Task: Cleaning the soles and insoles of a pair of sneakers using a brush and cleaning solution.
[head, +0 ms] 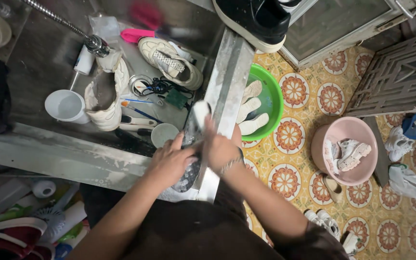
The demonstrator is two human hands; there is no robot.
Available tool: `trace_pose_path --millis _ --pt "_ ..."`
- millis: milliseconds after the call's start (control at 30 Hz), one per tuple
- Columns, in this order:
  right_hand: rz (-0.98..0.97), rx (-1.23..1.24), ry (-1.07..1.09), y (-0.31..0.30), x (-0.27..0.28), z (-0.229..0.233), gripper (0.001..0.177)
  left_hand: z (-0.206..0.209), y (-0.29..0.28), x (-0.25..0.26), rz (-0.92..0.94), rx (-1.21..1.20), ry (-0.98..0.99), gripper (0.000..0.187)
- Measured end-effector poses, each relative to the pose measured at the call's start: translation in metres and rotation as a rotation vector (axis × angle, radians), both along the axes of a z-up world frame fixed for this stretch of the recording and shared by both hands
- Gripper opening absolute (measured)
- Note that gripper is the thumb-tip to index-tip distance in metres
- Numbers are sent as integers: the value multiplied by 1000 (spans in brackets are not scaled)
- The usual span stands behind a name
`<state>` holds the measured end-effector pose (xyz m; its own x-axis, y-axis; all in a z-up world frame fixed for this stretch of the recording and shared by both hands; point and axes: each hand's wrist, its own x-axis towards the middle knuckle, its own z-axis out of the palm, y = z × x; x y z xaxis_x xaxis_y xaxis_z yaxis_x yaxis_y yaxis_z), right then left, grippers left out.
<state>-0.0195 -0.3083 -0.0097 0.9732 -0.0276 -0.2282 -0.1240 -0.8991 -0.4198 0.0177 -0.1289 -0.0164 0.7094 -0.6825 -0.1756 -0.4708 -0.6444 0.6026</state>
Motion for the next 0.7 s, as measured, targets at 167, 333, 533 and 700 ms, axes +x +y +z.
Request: trace_pose_path --millis 167,333,533,700 --pt "-49 -102 -26 10 -4 1 63 -16 1 -3 -22 31 -65 35" --pt "39 -18 -46 -6 -1 8 65 -2 0 -2 -7 -18 -17 35" --pt "-31 -106 92 12 -8 23 66 -12 3 -1 -31 -11 -83 44" --pt "-59 -204 0 2 14 32 68 -1 0 -4 -37 -59 -71 43"
